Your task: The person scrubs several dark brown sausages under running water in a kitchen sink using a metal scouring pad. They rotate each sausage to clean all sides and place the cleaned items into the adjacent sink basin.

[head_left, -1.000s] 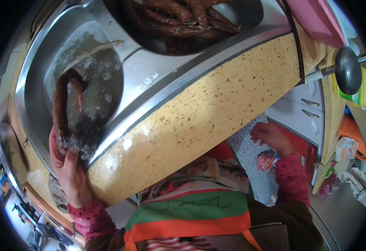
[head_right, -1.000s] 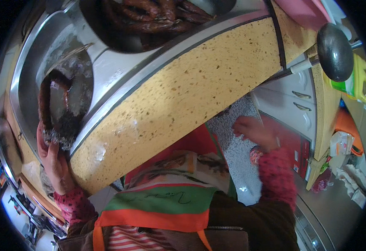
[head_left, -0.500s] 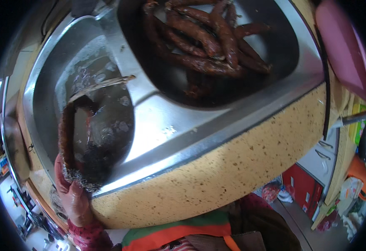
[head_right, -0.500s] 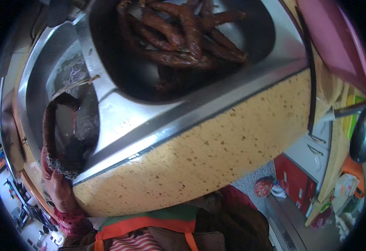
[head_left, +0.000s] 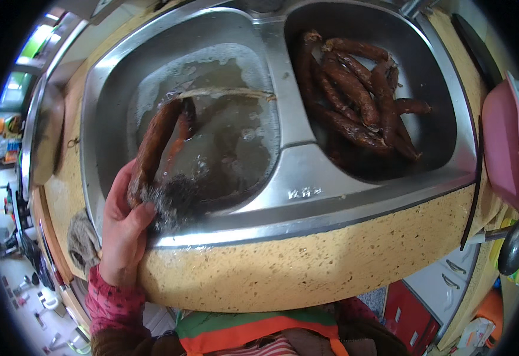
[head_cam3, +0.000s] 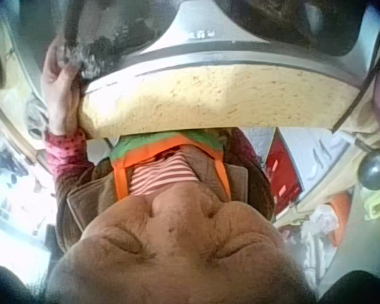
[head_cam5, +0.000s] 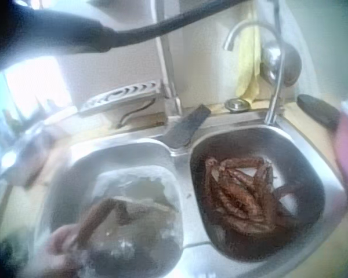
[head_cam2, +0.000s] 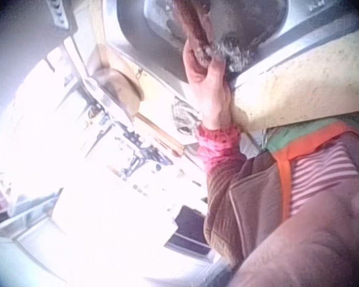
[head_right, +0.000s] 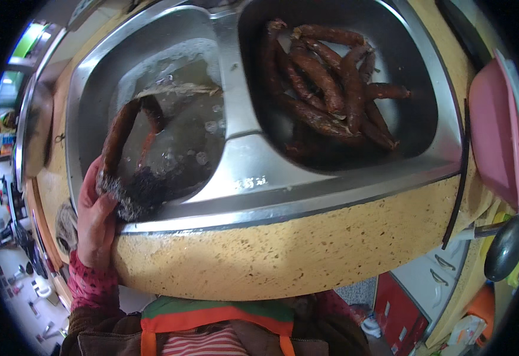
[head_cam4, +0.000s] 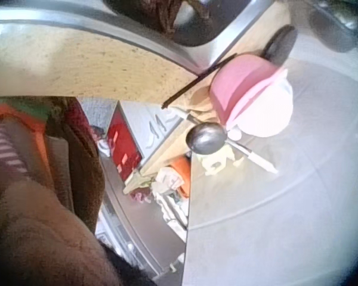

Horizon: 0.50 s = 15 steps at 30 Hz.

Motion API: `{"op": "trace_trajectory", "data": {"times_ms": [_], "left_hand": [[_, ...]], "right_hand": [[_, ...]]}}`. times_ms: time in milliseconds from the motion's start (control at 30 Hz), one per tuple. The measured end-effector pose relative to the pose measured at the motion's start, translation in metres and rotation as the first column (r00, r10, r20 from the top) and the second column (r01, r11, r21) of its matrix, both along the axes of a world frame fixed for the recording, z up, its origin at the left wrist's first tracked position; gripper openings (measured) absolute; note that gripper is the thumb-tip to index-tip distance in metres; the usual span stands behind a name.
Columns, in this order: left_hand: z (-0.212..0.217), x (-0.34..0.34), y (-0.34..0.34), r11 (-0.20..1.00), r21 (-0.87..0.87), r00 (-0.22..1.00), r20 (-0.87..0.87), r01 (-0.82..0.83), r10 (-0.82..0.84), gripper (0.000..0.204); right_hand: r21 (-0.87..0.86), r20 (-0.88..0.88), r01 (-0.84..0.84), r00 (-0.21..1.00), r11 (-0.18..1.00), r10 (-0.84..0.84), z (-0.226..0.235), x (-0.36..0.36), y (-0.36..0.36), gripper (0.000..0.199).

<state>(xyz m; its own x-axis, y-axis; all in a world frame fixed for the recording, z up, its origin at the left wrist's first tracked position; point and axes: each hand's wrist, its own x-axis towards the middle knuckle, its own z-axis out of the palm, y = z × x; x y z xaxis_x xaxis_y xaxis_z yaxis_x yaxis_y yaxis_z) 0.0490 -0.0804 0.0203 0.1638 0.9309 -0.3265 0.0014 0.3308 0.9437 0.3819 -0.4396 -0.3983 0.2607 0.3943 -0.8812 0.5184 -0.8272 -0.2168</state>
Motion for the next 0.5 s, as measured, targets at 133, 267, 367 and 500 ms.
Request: {"op": "trace_trajectory", "data": {"times_ms": [133,267,367,500], "left_hand": [[0.001,0.003,0.001,0.999,0.036,0.996,0.091,-0.026,0.023,0.061],[-0.003,0.004,0.006,0.989,0.147,0.984,0.177,0.005,-0.031,0.046],[-0.021,-0.018,0.020,0.988,0.150,0.953,0.303,-0.044,-0.004,0.032],[-0.018,-0.022,0.037,0.978,0.198,0.918,0.397,-0.066,-0.019,0.017]], "right_hand": [[0.001,-0.161,0.065,0.985,0.998,-0.064,0.009,0.010,0.001,0.031],[-0.049,-0.391,0.127,0.910,0.991,-0.137,0.050,0.047,-0.002,0.031],[-0.043,-0.486,-0.027,0.874,0.999,0.003,0.152,0.084,0.036,0.031],[0.326,-0.450,-0.102,0.858,0.940,0.249,0.341,0.069,0.093,0.026]]}}
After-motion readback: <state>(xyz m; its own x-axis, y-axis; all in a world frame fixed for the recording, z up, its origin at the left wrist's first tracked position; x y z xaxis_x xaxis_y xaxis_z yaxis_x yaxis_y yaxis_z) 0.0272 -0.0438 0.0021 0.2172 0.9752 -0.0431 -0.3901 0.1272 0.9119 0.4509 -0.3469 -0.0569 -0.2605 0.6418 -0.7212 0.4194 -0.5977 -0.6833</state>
